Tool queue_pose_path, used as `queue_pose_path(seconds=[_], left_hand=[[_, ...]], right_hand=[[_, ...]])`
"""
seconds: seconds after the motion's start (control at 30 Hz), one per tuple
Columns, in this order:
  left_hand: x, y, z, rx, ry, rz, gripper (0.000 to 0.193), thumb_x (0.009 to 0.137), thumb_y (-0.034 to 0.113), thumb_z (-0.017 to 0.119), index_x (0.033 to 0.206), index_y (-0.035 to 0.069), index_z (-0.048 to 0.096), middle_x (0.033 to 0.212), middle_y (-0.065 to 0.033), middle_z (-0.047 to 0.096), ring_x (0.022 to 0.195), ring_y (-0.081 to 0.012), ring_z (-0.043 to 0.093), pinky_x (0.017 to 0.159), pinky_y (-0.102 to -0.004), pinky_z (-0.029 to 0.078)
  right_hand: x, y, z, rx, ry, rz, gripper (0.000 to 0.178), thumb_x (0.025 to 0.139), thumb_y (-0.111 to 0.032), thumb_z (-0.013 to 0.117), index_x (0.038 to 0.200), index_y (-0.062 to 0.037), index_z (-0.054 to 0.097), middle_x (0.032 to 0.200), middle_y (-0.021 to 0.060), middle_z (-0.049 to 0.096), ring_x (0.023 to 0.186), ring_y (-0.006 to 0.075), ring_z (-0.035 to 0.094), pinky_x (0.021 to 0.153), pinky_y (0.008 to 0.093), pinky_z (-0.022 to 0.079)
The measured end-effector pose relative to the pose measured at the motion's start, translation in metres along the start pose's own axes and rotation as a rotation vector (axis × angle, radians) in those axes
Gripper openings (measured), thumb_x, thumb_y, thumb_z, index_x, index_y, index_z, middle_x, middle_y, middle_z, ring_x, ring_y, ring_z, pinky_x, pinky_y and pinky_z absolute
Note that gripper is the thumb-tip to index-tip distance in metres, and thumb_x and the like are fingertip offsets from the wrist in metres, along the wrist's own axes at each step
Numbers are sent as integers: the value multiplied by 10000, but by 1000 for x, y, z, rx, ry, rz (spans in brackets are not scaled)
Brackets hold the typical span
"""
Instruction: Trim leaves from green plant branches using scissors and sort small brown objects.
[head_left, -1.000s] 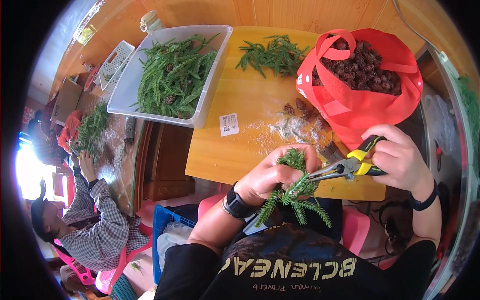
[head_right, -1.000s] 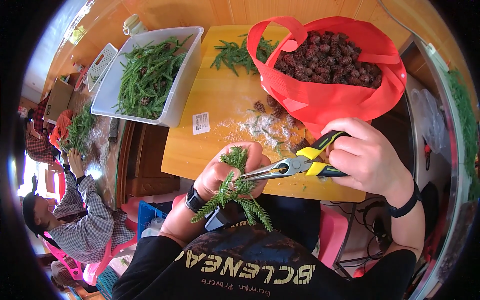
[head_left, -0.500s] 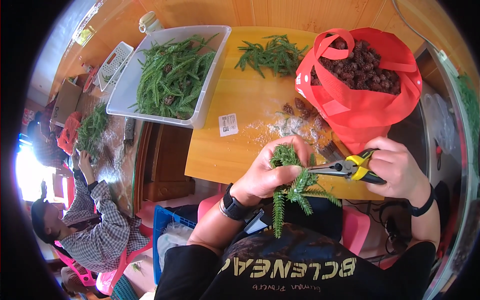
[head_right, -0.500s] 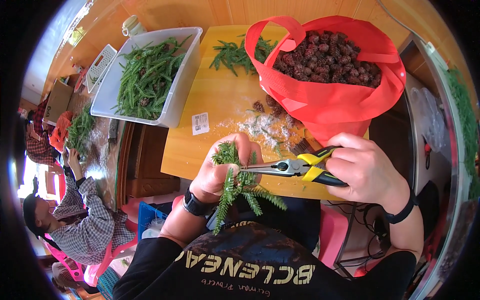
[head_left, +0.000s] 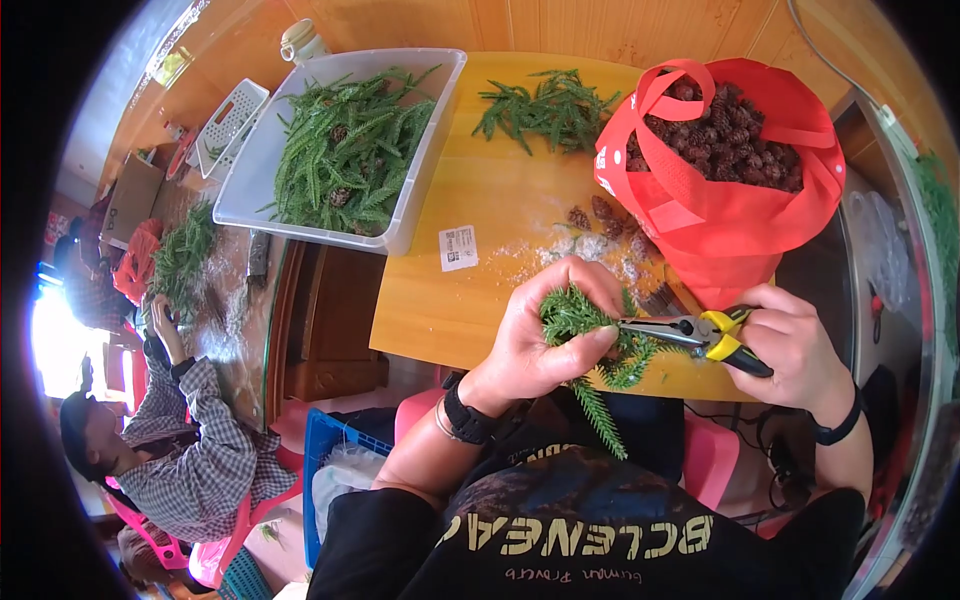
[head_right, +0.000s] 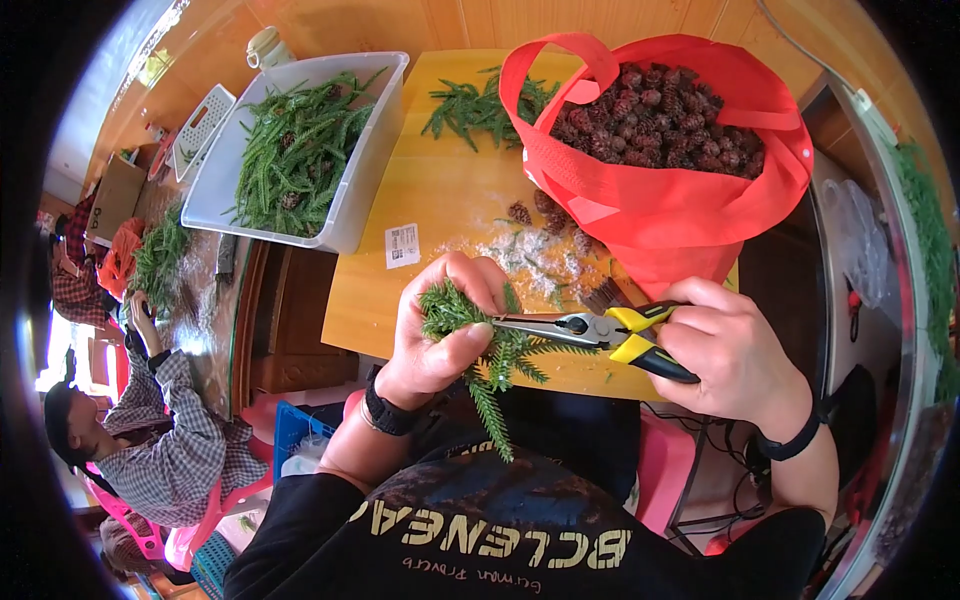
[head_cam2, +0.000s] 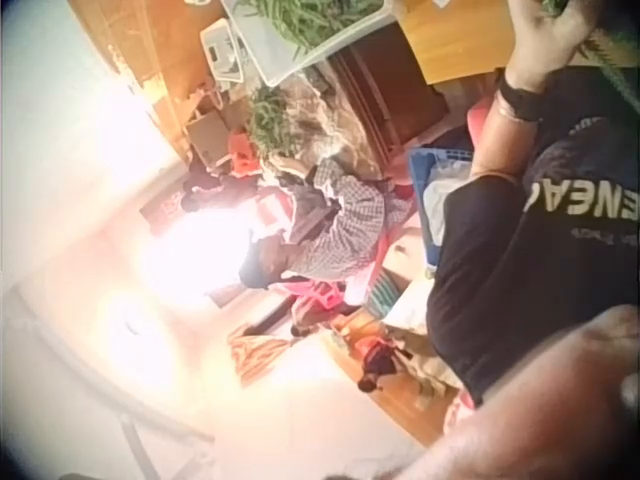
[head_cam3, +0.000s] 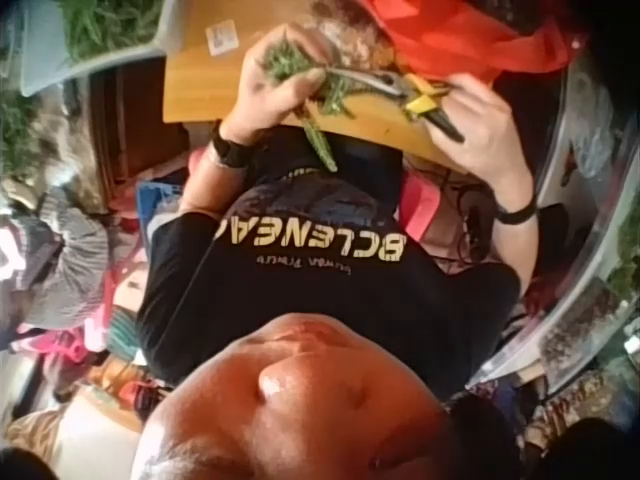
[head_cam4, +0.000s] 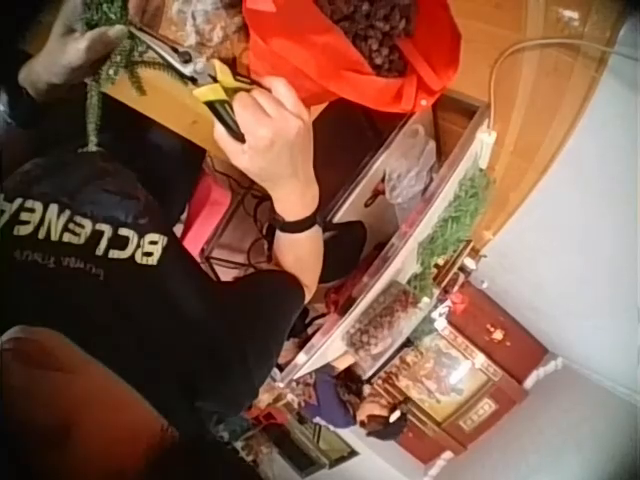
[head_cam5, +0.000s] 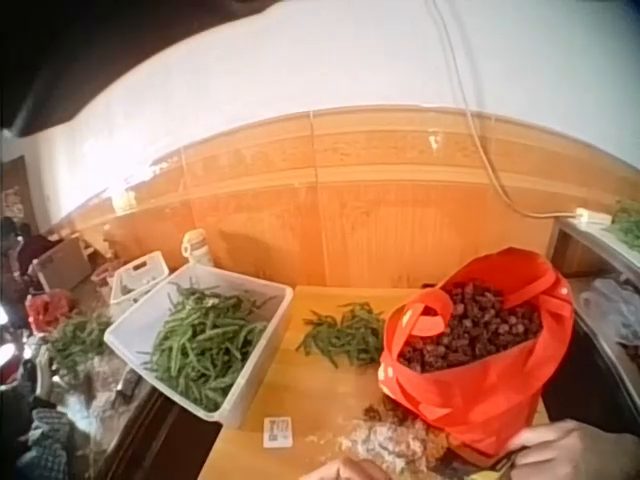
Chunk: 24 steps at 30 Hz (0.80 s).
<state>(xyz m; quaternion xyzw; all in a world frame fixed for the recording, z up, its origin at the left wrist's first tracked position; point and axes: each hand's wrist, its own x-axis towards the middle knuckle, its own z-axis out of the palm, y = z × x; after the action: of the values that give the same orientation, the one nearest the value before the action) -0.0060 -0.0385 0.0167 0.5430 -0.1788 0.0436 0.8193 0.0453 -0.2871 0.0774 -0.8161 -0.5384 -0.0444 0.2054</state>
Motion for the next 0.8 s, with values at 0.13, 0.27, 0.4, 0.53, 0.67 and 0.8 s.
queue_pose_path(seconds=[0.13, 0.27, 0.4, 0.53, 0.67, 0.8], left_hand=[[-2, -2, -1, 42, 4, 12, 165, 739, 105, 610, 822, 30, 489, 797, -85, 520, 716, -130, 476, 658, -257, 414], [-3, -3, 1, 82, -5, 74, 151, 734, 64, 601, 827, 24, 489, 811, -99, 530, 712, -132, 483, 648, -255, 419], [-2, -4, 1, 127, 13, 136, 149, 717, 20, 595, 825, 17, 492, 820, -111, 540, 722, -145, 501, 657, -260, 430], [-1, 0, -2, 243, -34, 193, 160, 697, -1, 594, 823, 14, 497, 819, -111, 543, 737, -152, 508, 677, -261, 430], [-3, 2, -4, 288, -12, 198, 189, 671, -8, 600, 844, 6, 525, 817, -106, 557, 744, -160, 517, 689, -270, 429], [-2, 4, -4, 386, -17, 217, 192, 656, 1, 612, 838, 4, 550, 813, -101, 566, 754, -171, 530, 695, -279, 433]], right_hand=[[-1, 0, -4, -58, -66, 4, 187, 537, -81, 683, 638, -10, 542, 635, 90, 514, 755, 280, 578, 608, 346, 489], [-3, 0, -2, -41, -41, 2, 161, 519, -34, 645, 616, 11, 524, 617, 116, 519, 689, 306, 568, 559, 357, 465], [-4, 0, 4, -28, -25, 37, 170, 521, -41, 645, 636, 12, 532, 636, 116, 532, 750, 318, 583, 601, 365, 477], [3, -2, -2, -38, 38, 41, 166, 529, -35, 636, 655, 13, 540, 677, 123, 544, 857, 355, 584, 674, 385, 489], [2, -4, -2, -49, 42, 64, 161, 532, -32, 633, 649, 12, 532, 693, 129, 542, 894, 375, 573, 695, 396, 488], [0, -4, 0, -68, 42, 50, 178, 513, -35, 634, 636, 14, 515, 690, 128, 539, 876, 357, 574, 678, 391, 483]])
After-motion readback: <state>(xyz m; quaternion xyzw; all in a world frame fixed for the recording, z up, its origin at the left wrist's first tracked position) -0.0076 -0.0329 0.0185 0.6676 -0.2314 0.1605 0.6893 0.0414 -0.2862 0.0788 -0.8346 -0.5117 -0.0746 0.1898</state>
